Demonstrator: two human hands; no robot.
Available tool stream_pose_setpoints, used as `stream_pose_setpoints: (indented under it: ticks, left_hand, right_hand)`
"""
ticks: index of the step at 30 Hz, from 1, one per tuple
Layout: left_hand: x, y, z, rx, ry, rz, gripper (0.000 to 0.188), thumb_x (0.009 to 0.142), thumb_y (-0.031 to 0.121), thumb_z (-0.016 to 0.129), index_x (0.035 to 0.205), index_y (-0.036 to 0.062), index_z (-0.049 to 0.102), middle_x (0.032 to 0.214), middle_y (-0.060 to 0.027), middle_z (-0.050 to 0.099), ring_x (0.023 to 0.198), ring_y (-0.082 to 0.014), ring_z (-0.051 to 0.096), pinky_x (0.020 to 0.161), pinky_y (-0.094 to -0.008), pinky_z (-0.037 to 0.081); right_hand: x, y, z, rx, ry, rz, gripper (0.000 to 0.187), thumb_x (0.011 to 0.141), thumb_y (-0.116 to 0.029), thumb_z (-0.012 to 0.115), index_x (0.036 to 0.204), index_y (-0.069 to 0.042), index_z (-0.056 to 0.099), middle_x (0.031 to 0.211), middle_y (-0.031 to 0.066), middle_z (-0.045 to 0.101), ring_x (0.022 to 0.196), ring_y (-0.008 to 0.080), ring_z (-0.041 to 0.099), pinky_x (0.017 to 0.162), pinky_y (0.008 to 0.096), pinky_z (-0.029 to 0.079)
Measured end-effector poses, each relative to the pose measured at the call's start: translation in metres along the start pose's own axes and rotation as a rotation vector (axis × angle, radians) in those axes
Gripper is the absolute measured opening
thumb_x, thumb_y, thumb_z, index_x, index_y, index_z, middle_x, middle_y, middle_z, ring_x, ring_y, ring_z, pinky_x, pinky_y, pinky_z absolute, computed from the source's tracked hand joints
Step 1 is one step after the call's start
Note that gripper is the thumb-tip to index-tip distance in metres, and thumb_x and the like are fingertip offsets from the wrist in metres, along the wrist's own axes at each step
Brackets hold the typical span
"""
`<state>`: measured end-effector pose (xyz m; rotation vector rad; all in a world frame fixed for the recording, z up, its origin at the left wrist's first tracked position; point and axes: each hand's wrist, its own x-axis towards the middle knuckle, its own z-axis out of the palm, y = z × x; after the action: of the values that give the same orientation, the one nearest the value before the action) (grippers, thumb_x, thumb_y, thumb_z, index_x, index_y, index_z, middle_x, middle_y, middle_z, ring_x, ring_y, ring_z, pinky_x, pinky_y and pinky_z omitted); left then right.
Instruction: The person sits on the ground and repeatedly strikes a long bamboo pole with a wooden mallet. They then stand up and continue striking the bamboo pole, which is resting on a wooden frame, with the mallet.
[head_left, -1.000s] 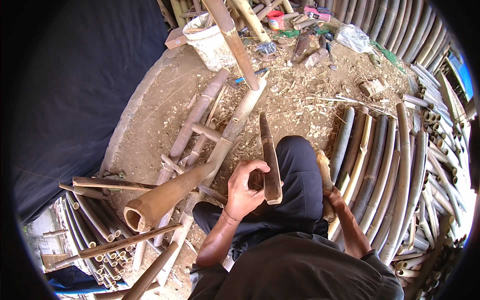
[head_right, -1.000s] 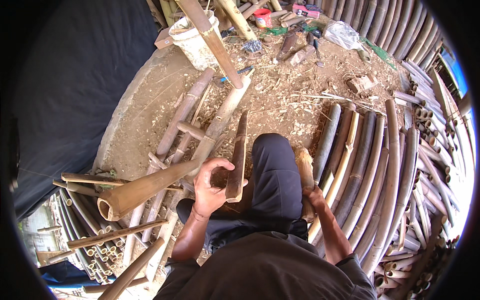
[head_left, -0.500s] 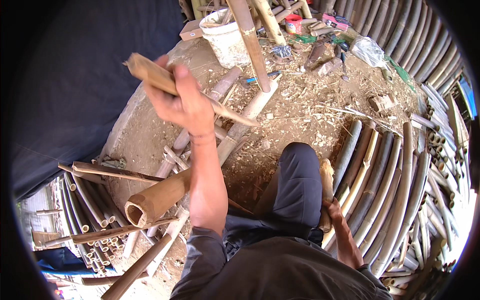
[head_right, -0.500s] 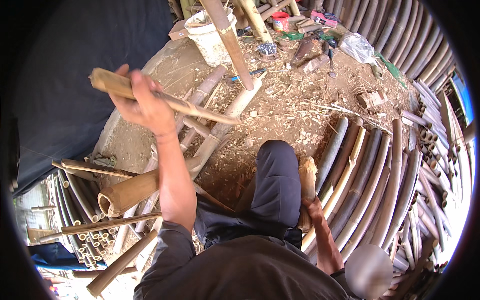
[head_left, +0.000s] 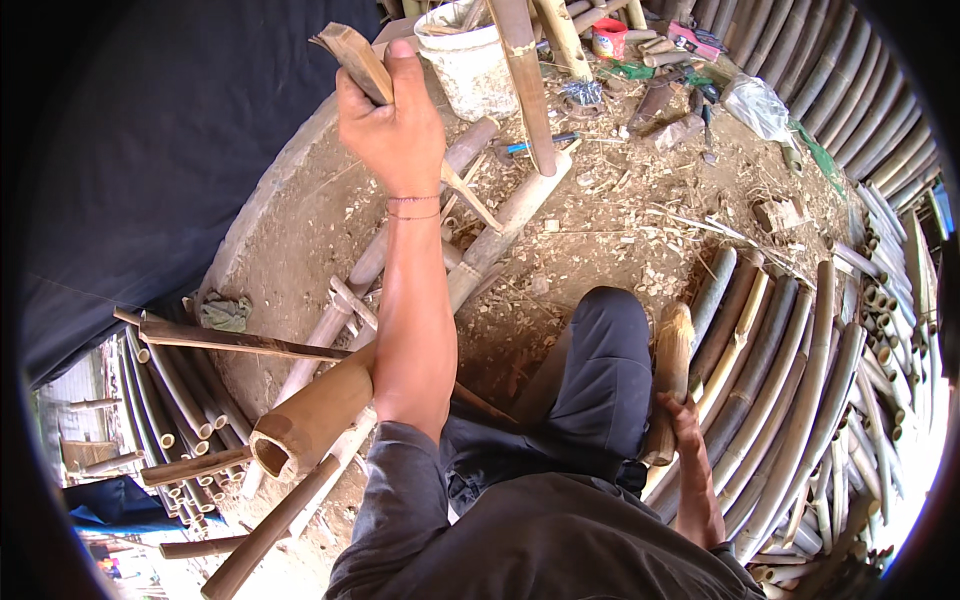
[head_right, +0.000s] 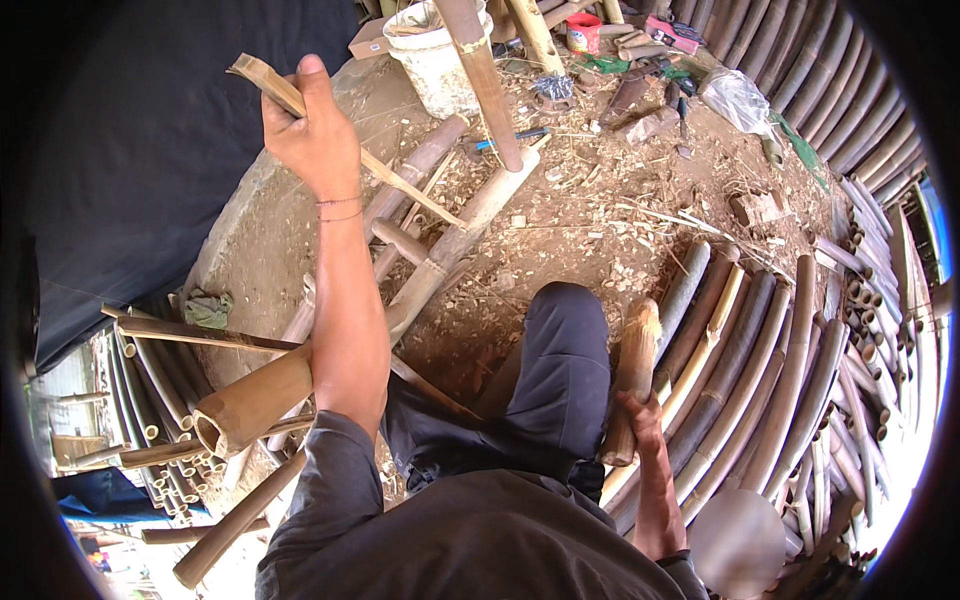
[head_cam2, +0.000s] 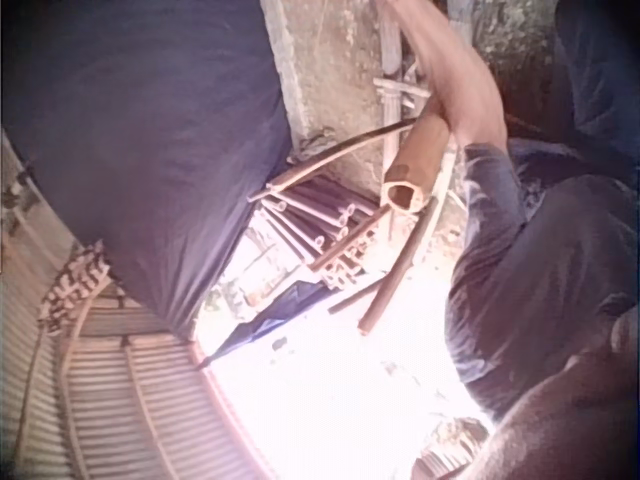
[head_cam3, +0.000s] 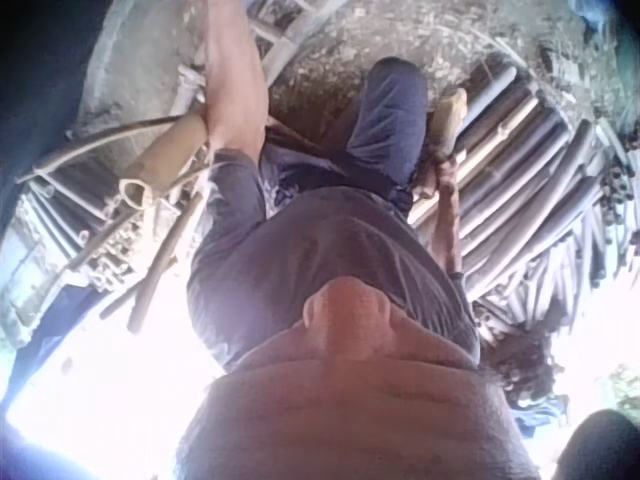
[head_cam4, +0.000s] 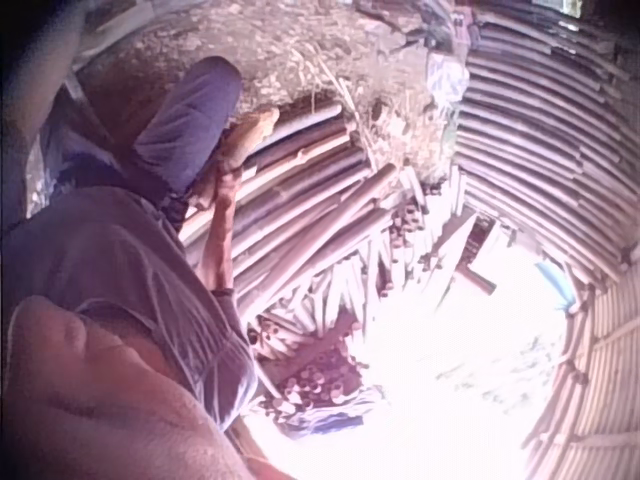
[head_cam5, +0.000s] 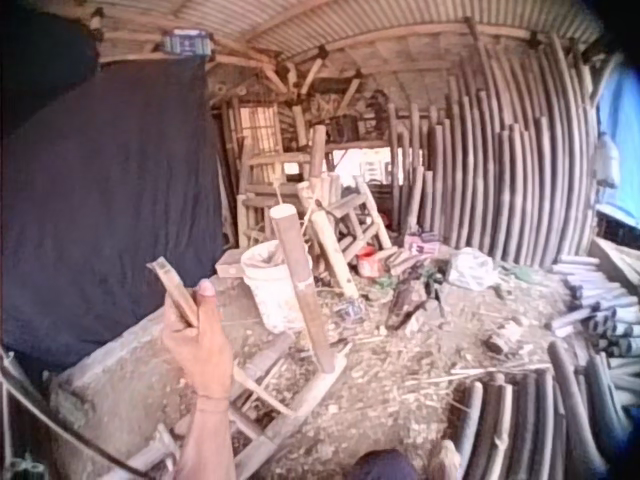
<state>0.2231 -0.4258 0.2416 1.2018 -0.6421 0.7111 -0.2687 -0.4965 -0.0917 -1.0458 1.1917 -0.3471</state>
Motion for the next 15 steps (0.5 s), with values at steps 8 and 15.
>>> stream_pose_setpoints:
  ticks: [8, 15]
  left_hand:
    - [0.01, -0.006, -0.003, 0.024, -0.066, -0.035, 0.027, 0.093, 0.024, 0.071, 0.084, 0.002, 0.059, 0.07, 0.0031, 0.056, 0.065, -0.0054, 0.047, 0.059, -0.024, 0.041]
    - [0.038, -0.057, 0.021, -0.075, -0.47, -0.248, 0.027, 0.095, 0.019, 0.064, 0.114, -0.0001, 0.065, 0.097, -0.0052, 0.068, 0.09, -0.0133, 0.06, 0.083, -0.0316, 0.049]
  right_hand:
    - [-0.017, -0.14, 0.025, -0.286, -0.003, -0.291, 0.092, 0.07, -0.04, 0.088, 0.138, 0.005, 0.044, 0.105, 0.0147, 0.066, 0.091, 0.0244, 0.066, 0.08, 0.0333, 0.056]
    - [-0.046, -0.366, 0.1, -0.645, 0.09, -1.361, 0.091, 0.079, -0.027, 0.077, 0.149, 0.003, 0.029, 0.128, 0.0269, 0.058, 0.117, 0.0375, 0.061, 0.099, 0.0527, 0.052]
